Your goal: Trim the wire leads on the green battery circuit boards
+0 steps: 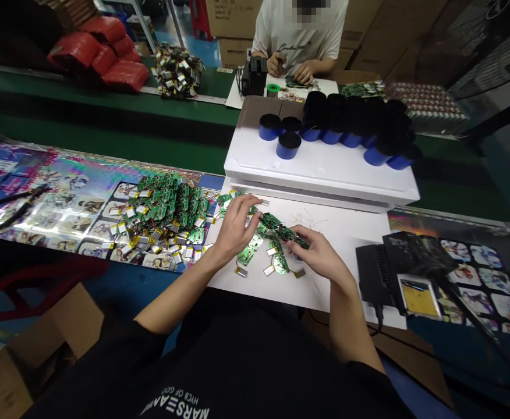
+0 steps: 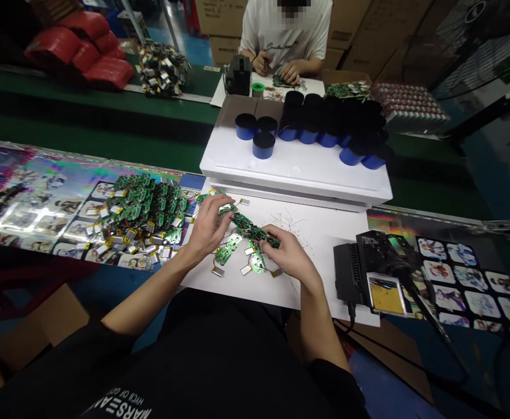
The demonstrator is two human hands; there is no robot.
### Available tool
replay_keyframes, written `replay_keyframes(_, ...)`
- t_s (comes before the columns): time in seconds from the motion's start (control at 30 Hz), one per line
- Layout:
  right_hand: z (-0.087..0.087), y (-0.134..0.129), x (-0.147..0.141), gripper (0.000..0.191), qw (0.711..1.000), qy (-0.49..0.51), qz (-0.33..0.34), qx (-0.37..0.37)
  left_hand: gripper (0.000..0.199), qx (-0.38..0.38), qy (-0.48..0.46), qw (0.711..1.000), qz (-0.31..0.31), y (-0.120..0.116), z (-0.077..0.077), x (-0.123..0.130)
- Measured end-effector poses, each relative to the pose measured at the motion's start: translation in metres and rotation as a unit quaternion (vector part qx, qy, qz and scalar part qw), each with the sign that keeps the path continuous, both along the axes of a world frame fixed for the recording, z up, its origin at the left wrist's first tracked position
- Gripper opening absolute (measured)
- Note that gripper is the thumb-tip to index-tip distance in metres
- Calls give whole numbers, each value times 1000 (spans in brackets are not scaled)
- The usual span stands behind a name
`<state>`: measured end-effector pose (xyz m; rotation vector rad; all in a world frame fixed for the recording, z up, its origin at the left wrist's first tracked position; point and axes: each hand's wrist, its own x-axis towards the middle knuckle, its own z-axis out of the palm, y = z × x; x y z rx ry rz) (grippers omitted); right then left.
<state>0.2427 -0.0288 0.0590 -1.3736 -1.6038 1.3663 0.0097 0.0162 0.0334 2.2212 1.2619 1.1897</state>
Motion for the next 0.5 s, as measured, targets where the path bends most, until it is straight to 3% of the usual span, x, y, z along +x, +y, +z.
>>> replay_keyframes(0.13,12,19,-6,24,996,-50,17,77,43,39,48,997,-56,17,36,-19)
replay_keyframes(0.3,27,46,-29,20,989,-104,17,104,36,60,75,995,-6,29,68,-29)
replay_keyframes(0.37,28,56,-41,15,990,-79,14,115,35,32,134,990,-26,29,69,-25)
replay_keyframes(0.43,24,66,-51,12,993,-12,15,114,43,-45,182,982,-21,31,61,-22)
replay_keyframes(0.5,16,77,-59,20,993,71,35,91,51,-128,157,979,3,35,49,-22)
